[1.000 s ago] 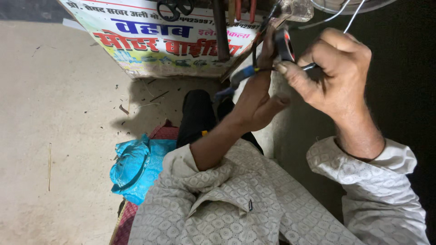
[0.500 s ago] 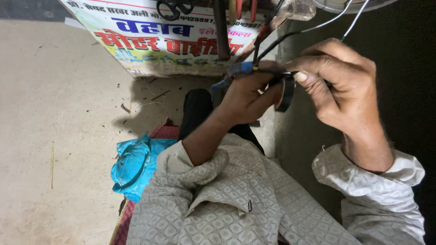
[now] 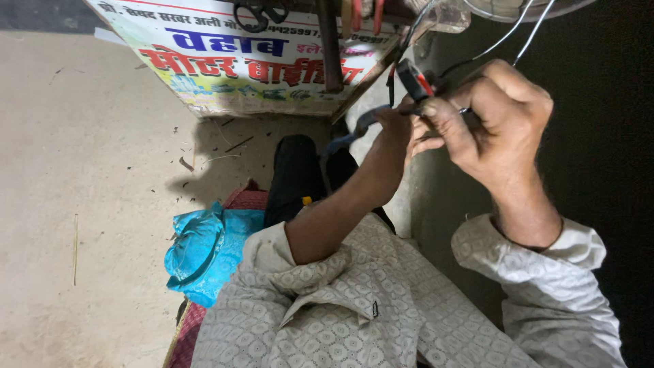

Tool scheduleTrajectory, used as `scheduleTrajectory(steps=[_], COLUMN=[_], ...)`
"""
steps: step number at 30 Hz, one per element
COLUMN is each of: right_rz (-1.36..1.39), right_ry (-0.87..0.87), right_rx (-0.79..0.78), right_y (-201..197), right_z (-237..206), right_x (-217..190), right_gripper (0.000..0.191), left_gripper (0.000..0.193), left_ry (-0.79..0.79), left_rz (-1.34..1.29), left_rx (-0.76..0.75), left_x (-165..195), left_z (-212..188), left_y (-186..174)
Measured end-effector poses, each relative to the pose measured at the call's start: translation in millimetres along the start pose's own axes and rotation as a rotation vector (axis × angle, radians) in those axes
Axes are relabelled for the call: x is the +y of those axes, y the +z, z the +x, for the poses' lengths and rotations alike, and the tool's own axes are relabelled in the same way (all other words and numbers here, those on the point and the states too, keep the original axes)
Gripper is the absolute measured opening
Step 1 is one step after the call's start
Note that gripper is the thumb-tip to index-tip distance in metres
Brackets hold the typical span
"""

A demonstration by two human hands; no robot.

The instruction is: The person sits on the floor and wraps black electrical tape around a damaged section of a cable, pressing the tape down by hand. They then pick up scissors to trim the tape and continue wrapping and smoothing the taped joint.

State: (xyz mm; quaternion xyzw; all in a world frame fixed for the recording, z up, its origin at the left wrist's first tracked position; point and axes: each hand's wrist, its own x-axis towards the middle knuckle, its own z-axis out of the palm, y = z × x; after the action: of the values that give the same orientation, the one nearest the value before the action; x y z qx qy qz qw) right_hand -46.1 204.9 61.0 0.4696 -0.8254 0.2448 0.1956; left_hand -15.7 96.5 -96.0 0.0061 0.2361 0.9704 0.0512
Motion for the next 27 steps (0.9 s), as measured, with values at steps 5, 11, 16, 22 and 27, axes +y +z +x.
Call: scheduleTrajectory(steps=[5, 11, 16, 22, 27], right_rz=[-0.117, -0.063, -0.013, 0.035, -0.028], right_ry=[0.031, 0.042, 0.082, 0.085, 0.156], right_rx=[-0.033, -0.022, -0.004, -0.007, -0.008], right_y=[-8.2, -15.5, -10.8, -11.5, -14.6], right_z=[4.6, 8.2, 4.4, 2.0, 5.3], right_x=[-9.1, -15.2, -10.5, -9.8, -15.7], right_gripper=[0.033, 0.036, 0.034, 0.031, 0.031], left_gripper=[0.035, 0.054, 0.059, 0.07, 0.076], left_ry=[0.26, 0.693, 0.553, 0.546, 0.501], left_rz=[0.957, 1.125, 1.254, 1.187, 1.484], left_rx=[-0.065, -0.195, -0.174, -0.182, -0.22], left_x=[23.6, 44.9, 58.2, 74.1, 85.4], left_z=[-6.6, -24.2, -26.4, -36.7, -37.4], left_y=[0.7, 19.7, 28.2, 40.8, 48.8])
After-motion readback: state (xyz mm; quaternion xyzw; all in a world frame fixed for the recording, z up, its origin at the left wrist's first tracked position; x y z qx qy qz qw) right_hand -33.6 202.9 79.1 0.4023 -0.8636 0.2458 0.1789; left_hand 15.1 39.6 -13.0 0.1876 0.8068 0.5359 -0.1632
